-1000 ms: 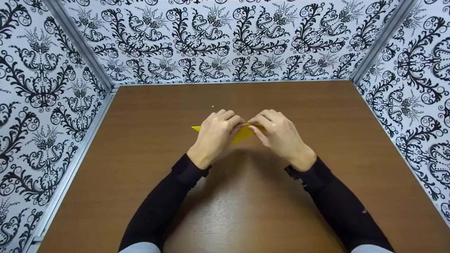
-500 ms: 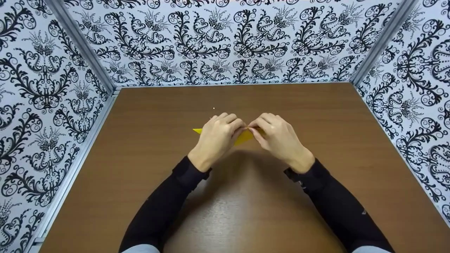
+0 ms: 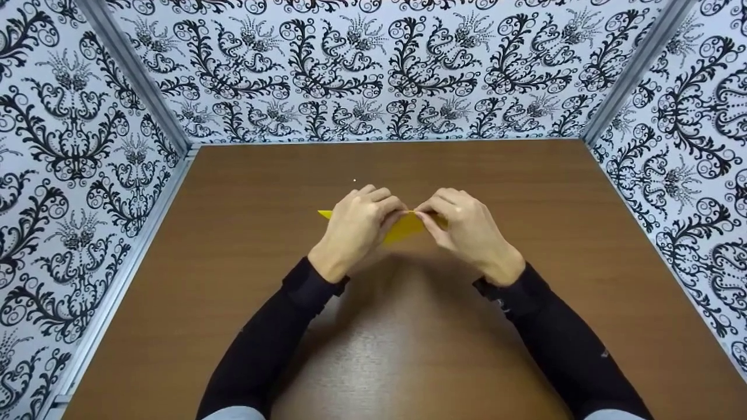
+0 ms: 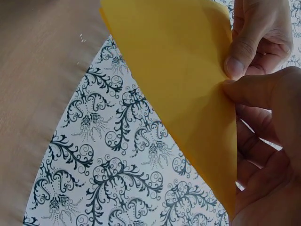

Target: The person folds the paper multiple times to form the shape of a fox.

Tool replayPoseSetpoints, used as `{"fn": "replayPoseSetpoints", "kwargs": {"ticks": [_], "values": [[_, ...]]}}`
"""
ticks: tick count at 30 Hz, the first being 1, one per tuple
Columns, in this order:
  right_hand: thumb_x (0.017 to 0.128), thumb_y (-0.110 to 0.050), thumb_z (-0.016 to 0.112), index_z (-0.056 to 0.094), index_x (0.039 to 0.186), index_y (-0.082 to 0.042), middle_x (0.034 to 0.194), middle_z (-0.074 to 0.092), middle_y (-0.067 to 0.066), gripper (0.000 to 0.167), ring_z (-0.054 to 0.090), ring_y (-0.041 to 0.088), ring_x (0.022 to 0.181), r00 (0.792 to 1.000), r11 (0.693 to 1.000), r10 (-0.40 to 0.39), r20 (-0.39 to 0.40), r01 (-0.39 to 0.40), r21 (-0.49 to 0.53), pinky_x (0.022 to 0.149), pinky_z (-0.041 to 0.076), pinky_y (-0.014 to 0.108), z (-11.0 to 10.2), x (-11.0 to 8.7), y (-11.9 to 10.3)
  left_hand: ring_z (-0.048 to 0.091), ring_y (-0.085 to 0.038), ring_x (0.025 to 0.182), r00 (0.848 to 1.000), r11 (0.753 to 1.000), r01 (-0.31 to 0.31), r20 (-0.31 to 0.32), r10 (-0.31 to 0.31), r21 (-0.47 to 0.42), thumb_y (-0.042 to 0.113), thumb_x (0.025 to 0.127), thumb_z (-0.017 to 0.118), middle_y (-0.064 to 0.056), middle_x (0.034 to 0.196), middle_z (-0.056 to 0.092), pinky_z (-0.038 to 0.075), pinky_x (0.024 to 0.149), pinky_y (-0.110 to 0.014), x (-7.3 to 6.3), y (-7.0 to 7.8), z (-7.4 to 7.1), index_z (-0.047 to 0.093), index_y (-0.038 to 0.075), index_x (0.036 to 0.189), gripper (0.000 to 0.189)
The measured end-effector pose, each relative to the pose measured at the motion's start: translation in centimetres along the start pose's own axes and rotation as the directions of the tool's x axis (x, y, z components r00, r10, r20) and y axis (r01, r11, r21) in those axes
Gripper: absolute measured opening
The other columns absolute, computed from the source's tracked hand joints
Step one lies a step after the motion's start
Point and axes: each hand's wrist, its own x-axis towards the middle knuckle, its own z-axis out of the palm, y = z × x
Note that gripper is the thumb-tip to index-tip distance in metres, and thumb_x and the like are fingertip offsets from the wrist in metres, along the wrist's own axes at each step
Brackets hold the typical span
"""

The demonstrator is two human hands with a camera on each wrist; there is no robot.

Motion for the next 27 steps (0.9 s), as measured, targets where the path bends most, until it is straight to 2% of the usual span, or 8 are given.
{"fn": "replayPoseSetpoints", "kwargs": {"ticks": [6,12,20,24,27], "values": [[0.103,-0.007,0.089,0.086,0.107,-0.005,0.098,0.082,0.011,0.005,0.077,0.028,0.086,0.999,0.999,0.045,0.004,-0.045,0.006,0.078,0.066,0.044,-1.1,0.0,1.1,0.076,-0.023,0.095,0.998,0.998,0.055,0.0,-0.055,-0.018,0.029,0.113,0.079,0.004,0.103,0.086,0.064,0.081,-0.039,0.0,-0.9,-0.7,0.089,0.019,0.109,0.015],[0.102,-0.001,0.088,0.085,0.107,-0.002,0.098,0.083,0.013,0.006,0.081,0.028,0.086,0.998,0.998,0.055,-0.008,-0.054,0.017,0.08,0.07,0.045,-2.5,0.1,2.3,0.077,-0.025,0.096,0.995,0.994,0.099,0.002,-0.099,-0.04,0.029,0.114,0.078,0.003,0.103,0.085,0.064,0.081,-0.042,0.3,-1.9,-1.6,0.089,0.019,0.11,0.016],[0.101,0.002,0.088,0.086,0.11,0.001,0.1,0.083,0.016,0.009,0.082,0.027,0.088,0.999,0.998,0.046,0.019,-0.047,0.029,0.08,0.072,0.041,-3.5,0.1,2.9,0.079,-0.018,0.089,0.987,0.985,0.162,0.019,-0.161,-0.067,0.033,0.114,0.075,0.002,0.104,0.085,0.068,0.08,-0.036,0.1,-2.7,-2.2,0.09,0.02,0.112,0.02],[0.102,0.0,0.089,0.086,0.11,0.001,0.099,0.083,0.016,0.008,0.081,0.026,0.086,0.999,0.999,0.048,0.021,-0.049,0.023,0.079,0.071,0.035,-3.8,0.2,3.0,0.079,-0.019,0.087,0.986,0.982,0.166,0.027,-0.164,-0.089,0.03,0.114,0.076,0.001,0.103,0.084,0.068,0.079,-0.036,0.0,-2.8,-2.2,0.09,0.018,0.112,0.019],[0.103,-0.004,0.088,0.087,0.11,0.0,0.1,0.083,0.015,0.008,0.079,0.025,0.085,0.998,0.998,0.053,0.023,-0.054,0.018,0.079,0.066,0.021,-3.9,0.2,3.2,0.079,-0.019,0.086,0.986,0.981,0.165,0.033,-0.163,-0.104,0.028,0.114,0.077,-0.001,0.103,0.084,0.068,0.078,-0.037,0.0,-2.9,-2.2,0.09,0.017,0.111,0.018]]}}
